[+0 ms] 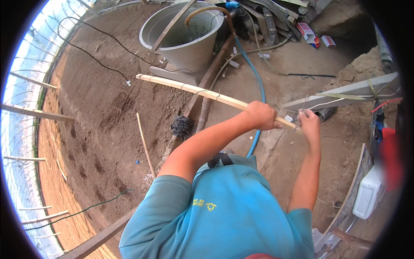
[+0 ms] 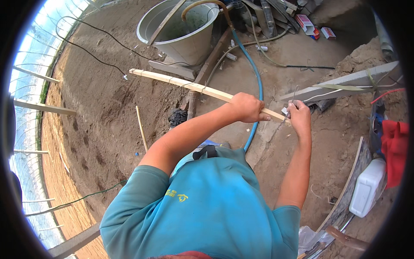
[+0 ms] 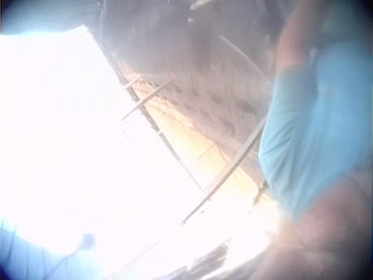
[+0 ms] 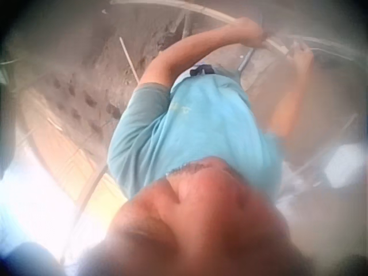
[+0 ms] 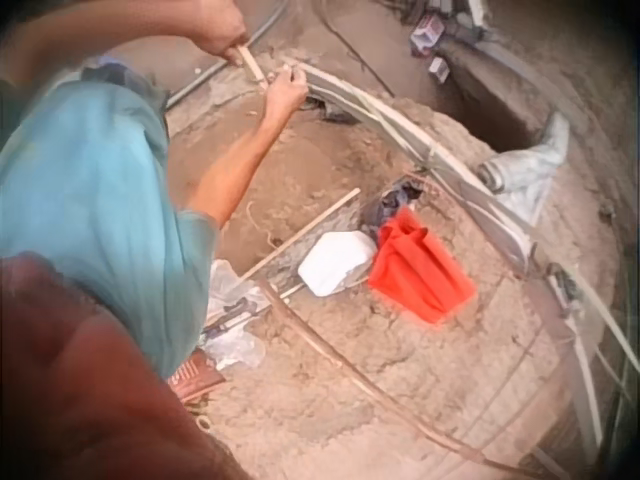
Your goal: The person assembles a wooden structure by wrapping wire around two wooden sticks and securing it with pliers. They repeatedly twist and tighten the wire at multiple points along the sticks.
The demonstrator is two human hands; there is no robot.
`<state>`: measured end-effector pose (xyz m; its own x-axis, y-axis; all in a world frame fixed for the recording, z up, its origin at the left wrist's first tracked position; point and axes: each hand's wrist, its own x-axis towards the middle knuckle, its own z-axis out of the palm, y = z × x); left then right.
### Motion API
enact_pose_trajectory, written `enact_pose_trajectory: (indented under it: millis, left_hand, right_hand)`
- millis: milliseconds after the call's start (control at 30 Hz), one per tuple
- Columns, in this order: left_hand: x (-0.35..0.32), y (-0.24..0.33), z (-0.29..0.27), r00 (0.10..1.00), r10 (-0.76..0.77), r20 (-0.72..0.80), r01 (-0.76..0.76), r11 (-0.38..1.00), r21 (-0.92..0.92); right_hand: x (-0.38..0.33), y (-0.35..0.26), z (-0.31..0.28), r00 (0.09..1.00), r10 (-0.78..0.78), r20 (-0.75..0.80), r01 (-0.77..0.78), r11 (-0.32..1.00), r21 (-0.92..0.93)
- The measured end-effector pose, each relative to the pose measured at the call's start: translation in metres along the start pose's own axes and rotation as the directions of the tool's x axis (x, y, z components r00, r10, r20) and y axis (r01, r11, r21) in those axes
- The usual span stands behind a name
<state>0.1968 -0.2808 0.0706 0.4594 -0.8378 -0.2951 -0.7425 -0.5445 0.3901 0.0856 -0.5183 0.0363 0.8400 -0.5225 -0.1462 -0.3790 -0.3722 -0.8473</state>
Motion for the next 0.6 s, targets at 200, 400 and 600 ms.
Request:
enact_pose_trajectory:
  millis: [200, 400, 600]
  left_hand:
    - [0.001, -0.01, 0.0, 1.0, -0.006, 0.003, 0.006, 1.0, -0.013]
    - [0.004, -0.011, 0.0, 1.0, -0.012, 0.022, 0.013, 1.0, -0.02]
    - [0.007, -0.012, -0.002, 1.0, -0.016, 0.018, 0.017, 0.999, -0.029]
  right_hand:
    - [0.001, -0.01, 0.01, 1.0, -0.026, -0.008, 0.026, 0.998, -0.052]
    - [0.004, -0.01, 0.007, 0.999, -0.019, 0.033, 0.02, 0.999, -0.041]
    - [0.004, -0.01, 0.0, 0.999, 0.033, 0.039, -0.038, 0.989, 0.144]
